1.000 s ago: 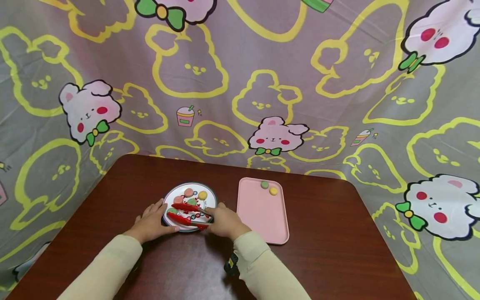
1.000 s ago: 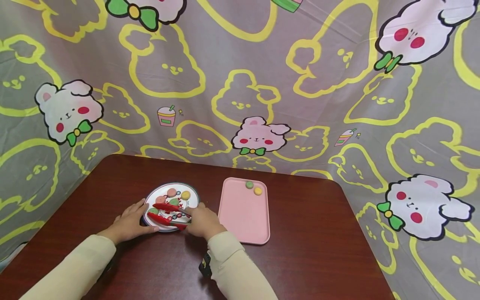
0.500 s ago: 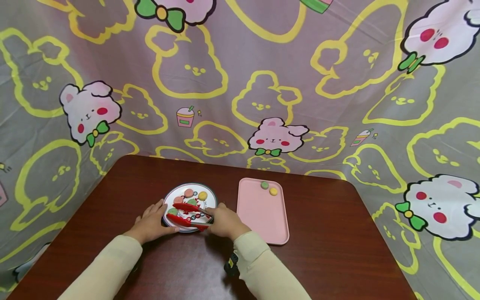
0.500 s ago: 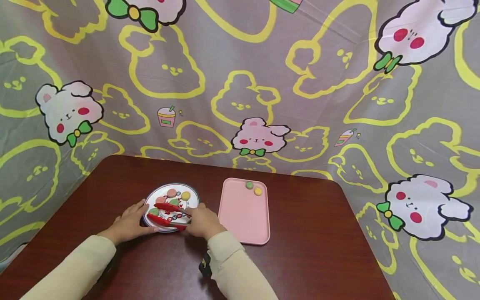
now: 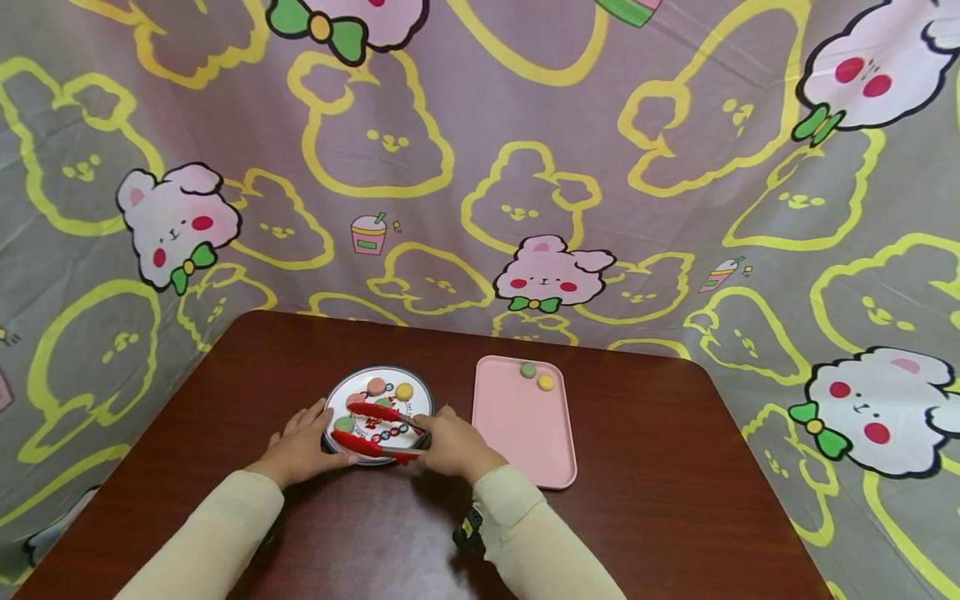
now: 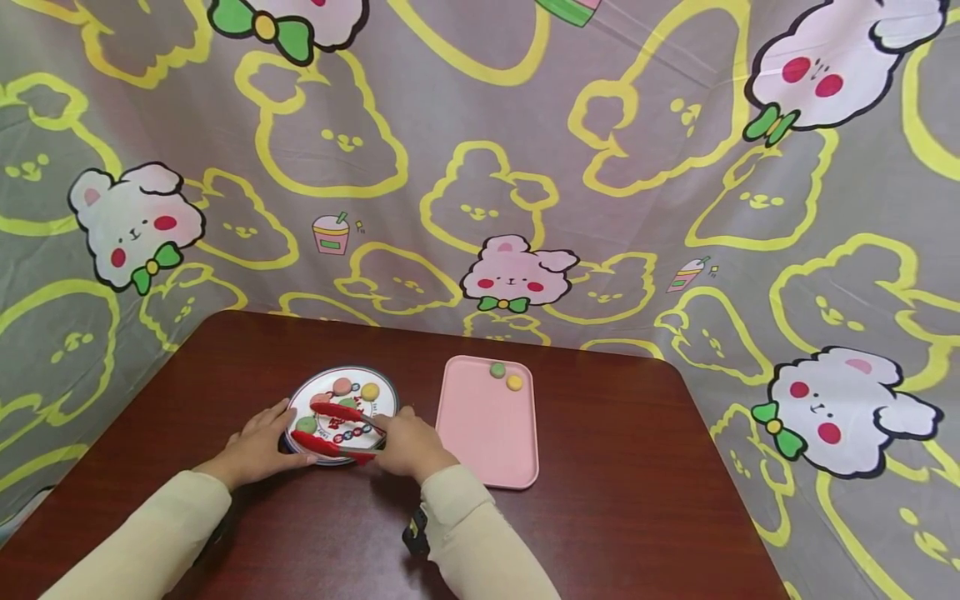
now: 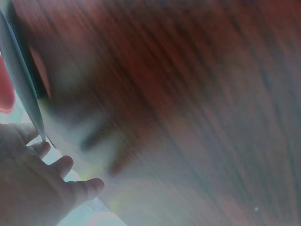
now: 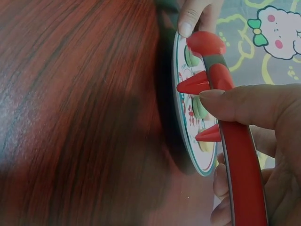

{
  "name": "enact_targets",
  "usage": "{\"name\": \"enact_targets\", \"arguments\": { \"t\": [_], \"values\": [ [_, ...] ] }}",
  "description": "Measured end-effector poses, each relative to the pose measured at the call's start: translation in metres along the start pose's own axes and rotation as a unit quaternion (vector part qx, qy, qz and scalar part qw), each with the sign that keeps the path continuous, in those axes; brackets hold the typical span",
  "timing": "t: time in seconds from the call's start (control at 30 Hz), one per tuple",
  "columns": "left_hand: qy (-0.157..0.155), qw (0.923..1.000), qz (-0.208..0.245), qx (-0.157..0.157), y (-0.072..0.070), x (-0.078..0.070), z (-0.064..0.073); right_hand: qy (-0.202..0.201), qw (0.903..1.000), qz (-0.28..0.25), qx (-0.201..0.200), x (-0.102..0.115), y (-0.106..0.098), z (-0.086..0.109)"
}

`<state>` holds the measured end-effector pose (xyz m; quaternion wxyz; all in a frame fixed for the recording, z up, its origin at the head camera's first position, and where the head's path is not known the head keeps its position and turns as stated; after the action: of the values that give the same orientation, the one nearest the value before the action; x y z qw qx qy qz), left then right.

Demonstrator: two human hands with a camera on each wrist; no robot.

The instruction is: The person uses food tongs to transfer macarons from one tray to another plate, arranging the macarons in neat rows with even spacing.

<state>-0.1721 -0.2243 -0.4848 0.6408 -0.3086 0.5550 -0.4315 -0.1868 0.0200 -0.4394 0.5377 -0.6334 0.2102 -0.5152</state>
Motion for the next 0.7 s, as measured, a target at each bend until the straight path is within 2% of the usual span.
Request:
{"name": "enact_targets", "arguments": {
  "t": [0.3,0.7],
  "values": [
    [0.000,1.0000,-0.002,0.004,-0.001,0.000,0.000,-0.002,1.0000,-0.007,-0.007,-0.007,-0.007,0.008],
    [0.002,1.0000,-0.009,0.003,0.002,0.000,-0.001,-0.015,0.9991,-0.011,-0.039,-0.014,-0.021,0.019]
  ]
}}
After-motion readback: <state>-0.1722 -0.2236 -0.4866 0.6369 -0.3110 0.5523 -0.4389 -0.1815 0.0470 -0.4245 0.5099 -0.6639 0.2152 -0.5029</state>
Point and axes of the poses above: each hand's wrist, its own z-axis away from the middle knuckle, its own y-axis out of the palm, x = y × z, the point moved 2 cm from there along -z, towards the middle knuckle, and after that the axes turned 1 degree about -z, right-handed, at the moved point
